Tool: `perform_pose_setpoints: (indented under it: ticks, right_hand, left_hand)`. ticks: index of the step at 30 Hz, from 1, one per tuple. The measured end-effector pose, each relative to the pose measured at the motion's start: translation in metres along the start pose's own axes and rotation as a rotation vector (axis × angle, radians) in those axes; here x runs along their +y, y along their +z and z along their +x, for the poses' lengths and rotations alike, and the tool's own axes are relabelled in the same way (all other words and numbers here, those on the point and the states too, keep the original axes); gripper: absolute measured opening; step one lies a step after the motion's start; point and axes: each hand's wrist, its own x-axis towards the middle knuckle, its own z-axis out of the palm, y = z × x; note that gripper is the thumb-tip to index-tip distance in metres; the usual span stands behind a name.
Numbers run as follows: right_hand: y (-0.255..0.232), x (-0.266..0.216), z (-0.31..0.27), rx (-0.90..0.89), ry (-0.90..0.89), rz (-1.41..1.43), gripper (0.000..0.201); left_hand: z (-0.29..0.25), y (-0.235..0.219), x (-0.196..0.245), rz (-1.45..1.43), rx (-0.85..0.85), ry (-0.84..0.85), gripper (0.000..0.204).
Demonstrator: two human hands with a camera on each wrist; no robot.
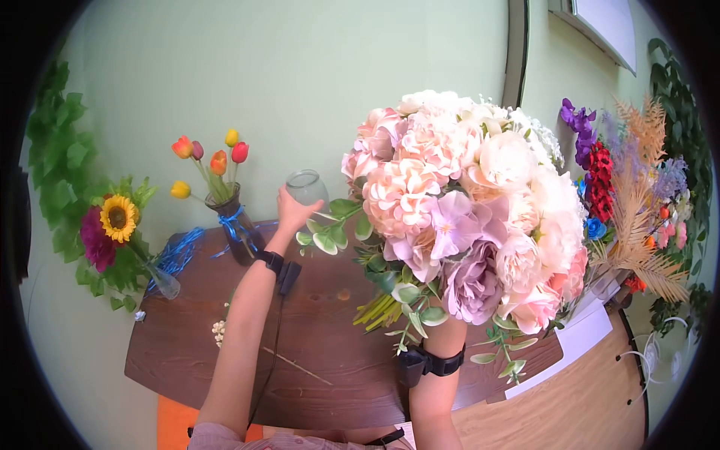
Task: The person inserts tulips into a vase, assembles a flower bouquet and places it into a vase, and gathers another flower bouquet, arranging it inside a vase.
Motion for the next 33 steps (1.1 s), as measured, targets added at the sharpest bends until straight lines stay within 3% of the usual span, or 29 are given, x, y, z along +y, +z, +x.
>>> perform_pose_setpoints:
  ticks: [2,9,15,23,25,26,27,28,30,31,32,33]
  right_hand:
    - [-0.003,-0.002,-0.002,0.0,0.014,0.027,0.034]
    - [0.0,0.005,-0.008,-0.015,0.081,0.116,0.033]
    - [0.006,0.002,0.0,-0.025,0.133,0.183,0.033]
    - [0.028,0.005,0.007,-0.055,0.181,0.246,0.032]
    - [0.029,0.005,0.007,-0.061,0.186,0.26,0.032]
    - [0.04,-0.004,0.057,-0.064,0.188,0.267,0.032]
    - [0.042,-0.004,0.056,-0.068,0.19,0.274,0.032]
    - [0.035,0.005,0.013,-0.071,0.192,0.28,0.032]
    - [0.049,0.002,0.013,-0.077,0.194,0.286,0.032]
    - [0.07,-0.034,0.111,-0.081,0.161,0.186,0.032]
    - [0.078,-0.035,0.1,-0.086,0.125,0.085,0.031]
    - [0.096,-0.008,-0.003,-0.091,0.088,-0.016,0.03]
  left_hand:
    - [-0.008,-0.009,0.001,0.033,-0.115,0.028,0.098]
    - [-0.064,-0.044,0.008,-0.032,-0.209,0.176,0.097]
    - [-0.133,-0.102,0.056,-0.148,-0.394,0.205,0.089]
    - [-0.193,-0.138,0.071,-0.222,-0.469,0.316,0.09]
    - [-0.201,-0.143,0.072,-0.229,-0.493,0.306,0.09]
    - [-0.204,-0.146,0.072,-0.238,-0.521,0.295,0.091]
    - [-0.205,-0.147,0.071,-0.236,-0.517,0.297,0.091]
    - [-0.207,-0.149,0.071,-0.293,-0.57,0.257,0.094]
    - [-0.208,-0.153,0.071,-0.35,-0.62,0.218,0.096]
    - [-0.207,-0.157,0.071,-0.343,-0.624,0.248,0.096]
    - [-0.206,-0.159,0.071,-0.335,-0.627,0.279,0.096]
    - [-0.204,-0.163,0.075,-0.335,-0.624,0.284,0.096]
